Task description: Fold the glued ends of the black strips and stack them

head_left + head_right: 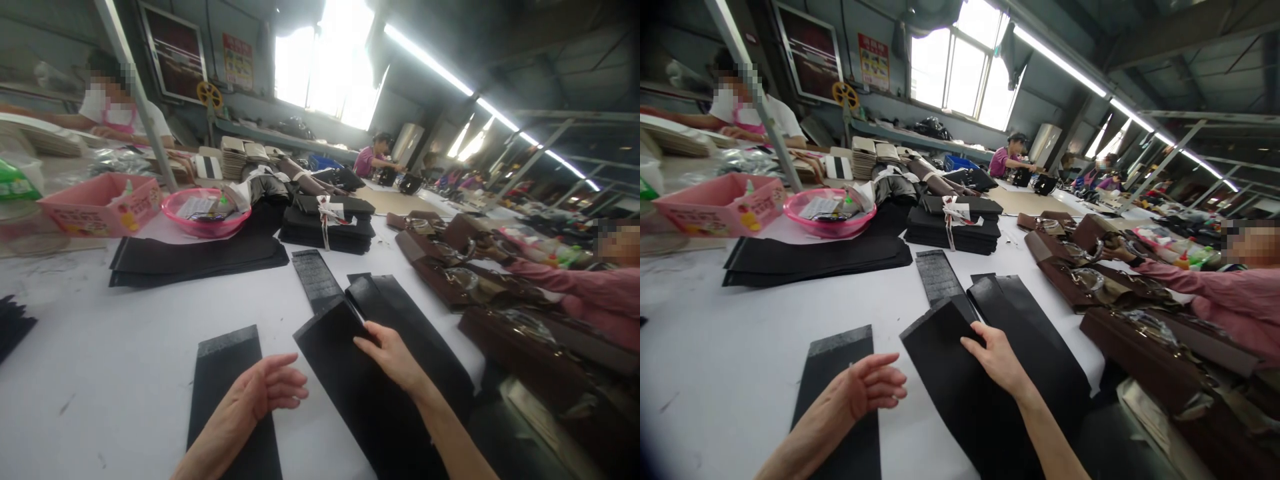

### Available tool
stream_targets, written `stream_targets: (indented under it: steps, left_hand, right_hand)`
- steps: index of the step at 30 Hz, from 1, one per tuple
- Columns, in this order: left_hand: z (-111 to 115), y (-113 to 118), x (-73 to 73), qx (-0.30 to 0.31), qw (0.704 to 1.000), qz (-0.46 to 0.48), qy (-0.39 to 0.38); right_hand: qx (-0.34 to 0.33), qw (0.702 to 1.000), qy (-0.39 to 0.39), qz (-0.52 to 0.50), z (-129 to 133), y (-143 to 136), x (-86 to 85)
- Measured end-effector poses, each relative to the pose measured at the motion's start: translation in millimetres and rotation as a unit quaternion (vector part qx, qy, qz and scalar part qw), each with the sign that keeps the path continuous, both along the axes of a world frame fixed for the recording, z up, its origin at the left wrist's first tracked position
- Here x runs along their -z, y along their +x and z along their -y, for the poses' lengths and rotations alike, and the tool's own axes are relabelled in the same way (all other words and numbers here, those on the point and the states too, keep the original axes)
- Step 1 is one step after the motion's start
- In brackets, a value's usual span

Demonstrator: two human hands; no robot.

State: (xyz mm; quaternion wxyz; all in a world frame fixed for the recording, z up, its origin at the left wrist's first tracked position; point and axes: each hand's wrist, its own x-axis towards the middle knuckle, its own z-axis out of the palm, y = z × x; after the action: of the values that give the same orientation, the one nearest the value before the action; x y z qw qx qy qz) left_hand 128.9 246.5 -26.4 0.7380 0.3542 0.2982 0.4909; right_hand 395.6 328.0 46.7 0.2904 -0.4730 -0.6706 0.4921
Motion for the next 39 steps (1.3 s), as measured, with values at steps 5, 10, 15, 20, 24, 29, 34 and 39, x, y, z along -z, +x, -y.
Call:
stream_targets:
  steps: [5, 10, 15, 20, 24, 29, 34, 39]
  left_hand:
    - [11.5, 16.9, -6.7, 0.012, 0.999, -0.025, 0.045]
    - [36.4, 43.2, -40.1, 0.044, 0.999, 0.009, 0.010]
    - [57.1, 42.3, -50.3, 0.014, 0.999, -0.028, -0.026]
    - [69.3, 24.4, -63.5, -0.050, 0.992, 0.059, -0.103]
    - [78.2, 3.6, -63.3, -0.075, 0.982, 0.077, -0.157]
    - [96.0, -19.2, -23.2, -0.119, 0.973, -0.006, -0.197]
    - [109.6, -34.5, 11.2, -0.133, 0.967, -0.054, -0.211]
    - [110.6, -43.7, 24.4, -0.153, 0.965, -0.078, -0.199]
  right_hand:
    - [0.020, 0.994, -0.077, -0.078, 21.6, -11.5, -10.4]
    - [0.082, 0.982, -0.104, -0.136, 36.9, -38.3, -7.9]
    - [0.090, 0.973, -0.117, -0.179, 38.3, -62.1, -12.6]
    - [0.041, 0.968, -0.165, -0.184, 20.3, -92.0, -10.8]
    - [-0.023, 0.953, -0.222, -0.206, -2.0, -123.7, 20.4]
    - [-0.063, 0.937, -0.260, -0.223, -9.0, -163.8, 77.4]
    - [-0.044, 0.986, -0.123, -0.104, -7.2, -184.1, 115.8]
    - [-0.042, 0.998, -0.026, -0.045, -12.9, -192.0, 127.4]
